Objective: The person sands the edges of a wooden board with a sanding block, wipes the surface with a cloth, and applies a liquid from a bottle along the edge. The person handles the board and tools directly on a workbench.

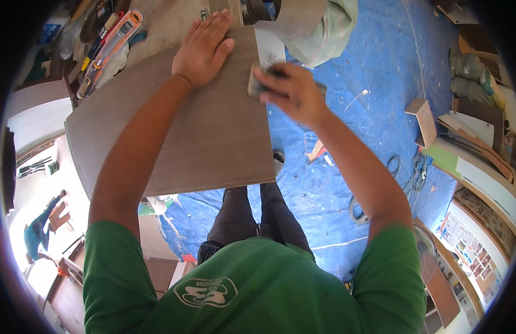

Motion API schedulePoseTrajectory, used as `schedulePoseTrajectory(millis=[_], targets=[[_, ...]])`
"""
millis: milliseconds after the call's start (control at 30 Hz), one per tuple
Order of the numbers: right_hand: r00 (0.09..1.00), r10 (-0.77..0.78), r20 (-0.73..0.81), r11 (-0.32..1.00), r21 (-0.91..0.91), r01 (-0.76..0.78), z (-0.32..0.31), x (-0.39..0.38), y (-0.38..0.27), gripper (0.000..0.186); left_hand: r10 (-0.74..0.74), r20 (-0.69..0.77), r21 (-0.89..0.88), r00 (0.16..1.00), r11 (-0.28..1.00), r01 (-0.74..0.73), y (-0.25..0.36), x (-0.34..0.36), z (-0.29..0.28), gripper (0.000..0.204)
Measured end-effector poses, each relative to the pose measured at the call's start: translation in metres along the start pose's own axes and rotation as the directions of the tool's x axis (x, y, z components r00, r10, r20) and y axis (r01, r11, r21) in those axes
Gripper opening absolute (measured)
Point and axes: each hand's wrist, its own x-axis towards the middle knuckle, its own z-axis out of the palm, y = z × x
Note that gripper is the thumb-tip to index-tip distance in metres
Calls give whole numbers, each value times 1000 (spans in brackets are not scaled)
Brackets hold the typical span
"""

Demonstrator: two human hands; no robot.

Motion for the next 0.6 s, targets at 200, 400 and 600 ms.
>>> schedulePoseTrajectory(millis=[200,400,600], targets=[[998,36,46,999,0,-36,-4,7,6,53,-23,1,37,1000,999,23,4,1,0,57],[986,161,-28,973,172,-154,-4,103,50,52,-18,-18,-18,1000,1000,18,4,4,0,58],[997,77,-13,978,196,-73,16,1,7,55,-44,12,-33,999,998,45,1,-2,-4,58]])
